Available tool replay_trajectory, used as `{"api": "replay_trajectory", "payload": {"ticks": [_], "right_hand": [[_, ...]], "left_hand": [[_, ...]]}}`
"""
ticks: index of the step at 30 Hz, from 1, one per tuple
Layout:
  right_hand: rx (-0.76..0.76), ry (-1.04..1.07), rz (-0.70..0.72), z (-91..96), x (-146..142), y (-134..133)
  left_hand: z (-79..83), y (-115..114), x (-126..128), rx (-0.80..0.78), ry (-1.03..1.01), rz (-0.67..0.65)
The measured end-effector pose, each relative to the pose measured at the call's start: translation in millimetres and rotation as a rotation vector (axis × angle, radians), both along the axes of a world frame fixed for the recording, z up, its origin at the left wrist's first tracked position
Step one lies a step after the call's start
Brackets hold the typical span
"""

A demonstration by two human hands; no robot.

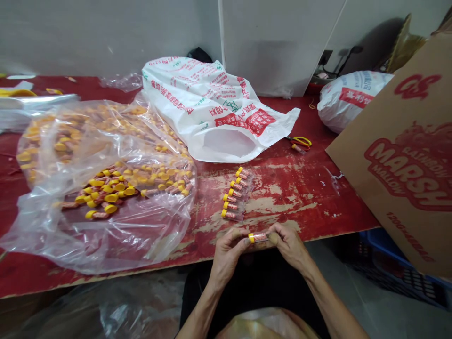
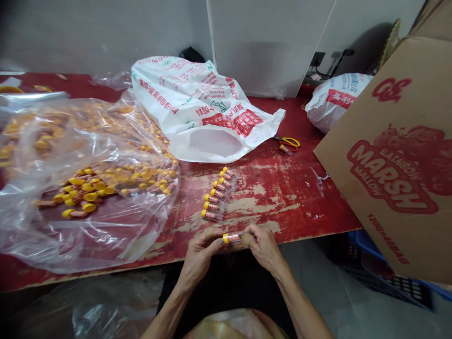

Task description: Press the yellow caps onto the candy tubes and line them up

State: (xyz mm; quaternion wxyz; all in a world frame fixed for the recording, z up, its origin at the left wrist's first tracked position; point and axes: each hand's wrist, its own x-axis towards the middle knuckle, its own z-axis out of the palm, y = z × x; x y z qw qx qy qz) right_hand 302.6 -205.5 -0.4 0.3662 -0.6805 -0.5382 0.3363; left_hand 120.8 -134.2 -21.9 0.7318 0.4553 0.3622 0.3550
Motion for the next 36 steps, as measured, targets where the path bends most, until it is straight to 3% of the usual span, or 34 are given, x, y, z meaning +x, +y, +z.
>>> {"api": "replay_trajectory", "payload": {"ticks": [3, 8, 14, 22, 26, 31, 36], "right_hand": [[0.013, -0.011, -0.032, -5.8, -4, 3], [0.004, 0.166, -0.078, -5.3, -9, 4], [-0.023, 0.183, -0.012, 0.1, -10, 3], [-0.081, 0.247, 0.058, 2.8, -10, 6], [-0.065, -0.147, 0.038, 20.8, 19, 1], [-0.276, -0.912, 0.167, 28.0, 49, -6], [-0.19, -1.063, 0.284, 13.2, 54, -8]], "left_hand": [[0.3, 0, -1, 0.019, 0.026, 0.007], [0.4, 0, -3, 0.092, 0.068, 0.014], [-1.7, 0, -4, 0.036, 0.032, 0.003], [3.0, -2, -3, 0.173, 0.071, 0.006], [-1.7, 3, -7, 0.174, 0.11, 0.102], [-9.4, 2, -8, 0.115, 0.095, 0.177], [-5.8, -1, -8, 0.034, 0.074, 0.195]]}}
